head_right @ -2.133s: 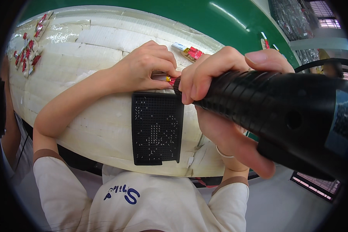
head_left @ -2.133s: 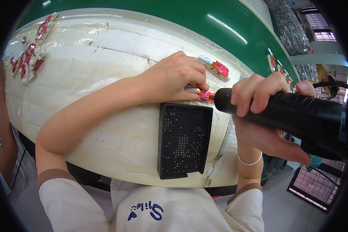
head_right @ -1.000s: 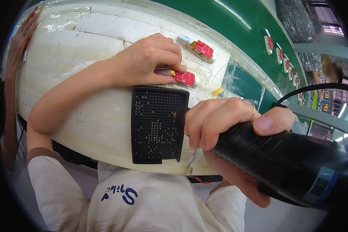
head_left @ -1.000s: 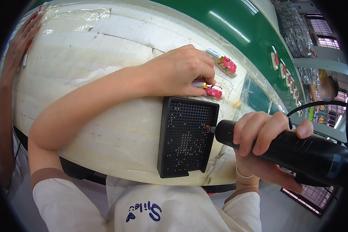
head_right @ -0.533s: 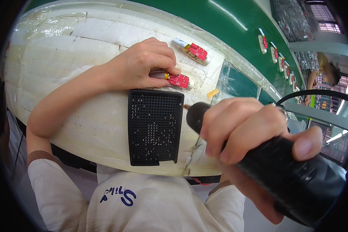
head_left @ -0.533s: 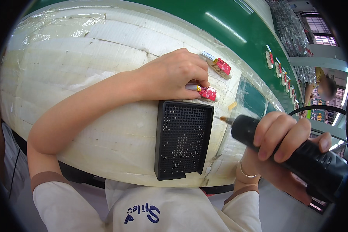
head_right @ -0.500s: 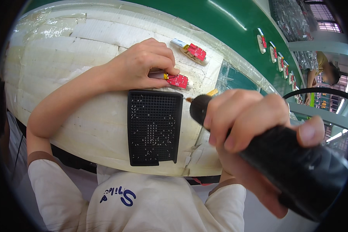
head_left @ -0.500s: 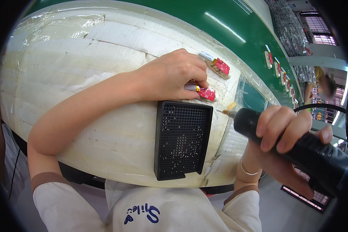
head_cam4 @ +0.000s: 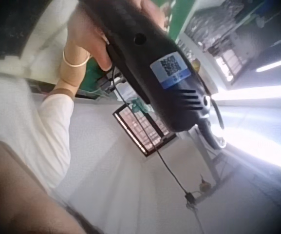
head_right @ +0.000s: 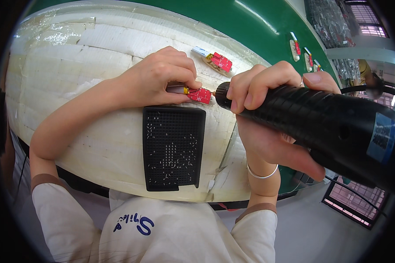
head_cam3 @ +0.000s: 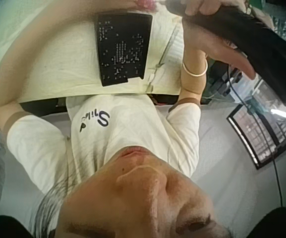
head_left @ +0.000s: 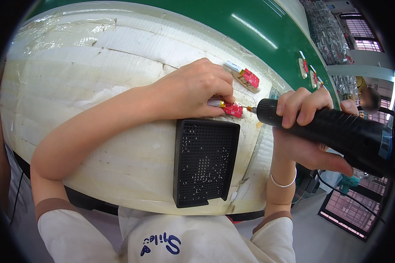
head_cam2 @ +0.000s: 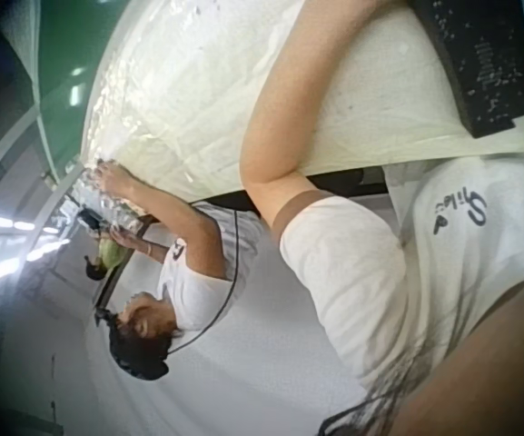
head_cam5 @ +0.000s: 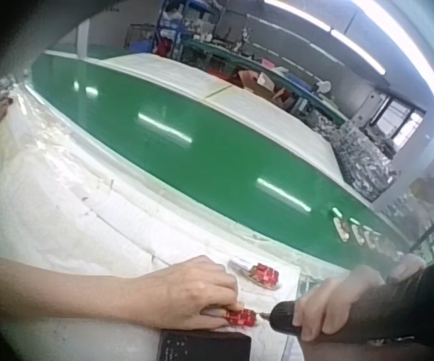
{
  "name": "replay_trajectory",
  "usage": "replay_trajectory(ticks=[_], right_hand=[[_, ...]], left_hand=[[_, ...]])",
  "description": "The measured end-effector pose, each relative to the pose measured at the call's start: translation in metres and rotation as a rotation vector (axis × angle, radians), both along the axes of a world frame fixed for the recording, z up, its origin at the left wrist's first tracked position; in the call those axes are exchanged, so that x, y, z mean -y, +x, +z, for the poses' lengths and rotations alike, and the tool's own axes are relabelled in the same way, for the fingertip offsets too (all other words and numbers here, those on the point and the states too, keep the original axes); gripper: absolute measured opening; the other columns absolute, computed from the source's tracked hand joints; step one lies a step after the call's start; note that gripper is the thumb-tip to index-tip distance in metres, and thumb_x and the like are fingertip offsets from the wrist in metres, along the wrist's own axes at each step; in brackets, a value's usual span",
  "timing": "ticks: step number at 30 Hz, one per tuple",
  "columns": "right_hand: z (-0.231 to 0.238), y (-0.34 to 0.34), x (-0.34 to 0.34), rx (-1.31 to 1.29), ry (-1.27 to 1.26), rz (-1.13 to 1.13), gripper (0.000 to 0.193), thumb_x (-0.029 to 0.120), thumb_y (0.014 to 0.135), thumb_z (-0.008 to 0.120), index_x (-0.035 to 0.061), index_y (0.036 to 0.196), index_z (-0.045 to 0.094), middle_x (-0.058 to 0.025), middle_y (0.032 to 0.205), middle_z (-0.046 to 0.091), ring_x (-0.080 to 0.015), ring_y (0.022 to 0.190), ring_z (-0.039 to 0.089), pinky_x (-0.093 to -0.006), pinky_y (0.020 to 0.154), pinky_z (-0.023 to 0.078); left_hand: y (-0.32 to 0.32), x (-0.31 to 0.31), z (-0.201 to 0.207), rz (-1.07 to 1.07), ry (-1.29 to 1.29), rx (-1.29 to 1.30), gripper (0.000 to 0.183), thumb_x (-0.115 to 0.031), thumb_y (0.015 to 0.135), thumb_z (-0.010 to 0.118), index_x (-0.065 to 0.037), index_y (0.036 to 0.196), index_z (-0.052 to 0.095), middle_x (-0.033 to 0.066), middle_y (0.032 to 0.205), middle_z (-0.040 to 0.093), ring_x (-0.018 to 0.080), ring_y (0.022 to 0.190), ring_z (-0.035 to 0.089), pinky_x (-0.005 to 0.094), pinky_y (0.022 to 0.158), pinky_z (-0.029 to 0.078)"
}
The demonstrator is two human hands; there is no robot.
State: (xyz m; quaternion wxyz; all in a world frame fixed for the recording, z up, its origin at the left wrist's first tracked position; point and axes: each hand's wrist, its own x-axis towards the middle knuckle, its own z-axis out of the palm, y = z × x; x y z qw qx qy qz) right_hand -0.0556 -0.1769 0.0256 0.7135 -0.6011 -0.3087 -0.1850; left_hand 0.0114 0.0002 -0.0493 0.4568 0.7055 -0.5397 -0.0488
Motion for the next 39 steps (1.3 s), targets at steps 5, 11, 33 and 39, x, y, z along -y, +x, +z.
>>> replay_trajectory(ticks=[5,11,33,39], right_hand=[[-0.001,0.000,-0.005,-0.046,0.073,-0.015,0.090,0.084,0.065,0.034,0.0166,0.125,0.032,-0.0056,0.069,0.042,-0.0151,0.048,0.044,-0.0305,0.048,0.041],[0.000,-0.008,-0.015,0.004,0.020,-0.127,0.087,0.082,0.066,0.042,0.0160,0.122,0.036,-0.0043,0.070,0.043,-0.0138,0.049,0.044,-0.0287,0.049,0.040],[0.005,-0.041,-0.040,-0.238,0.046,-0.056,0.070,0.071,0.069,0.056,0.0168,0.109,0.037,-0.0018,0.060,0.047,-0.0155,0.044,0.050,-0.0285,0.044,0.042],[0.036,-0.029,-0.018,-0.130,-0.064,0.041,0.071,0.066,0.067,0.063,0.0162,0.112,0.039,-0.0009,0.065,0.050,-0.0137,0.046,0.051,-0.0281,0.045,0.043]], left_hand=[[-0.004,-0.002,0.003,0.009,0.025,-0.029,0.019,-0.011,0.065,0.072,-0.005,0.079,0.062,0.0049,0.079,0.057,0.0221,0.080,0.054,0.0336,0.078,0.041],[-0.003,-0.008,0.016,0.005,0.071,0.034,0.025,-0.011,0.065,0.071,-0.003,0.085,0.059,0.0062,0.078,0.057,0.0252,0.081,0.055,0.0363,0.080,0.041],[0.019,0.012,0.011,-0.173,0.108,-0.087,0.011,-0.007,0.069,0.067,-0.002,0.075,0.060,0.0091,0.075,0.058,0.0262,0.074,0.057,0.0343,0.066,0.046],[0.023,0.015,0.016,-0.240,0.110,-0.144,0.013,-0.007,0.068,0.068,-0.001,0.079,0.065,0.0083,0.078,0.060,0.0258,0.076,0.057,0.0342,0.068,0.046]])
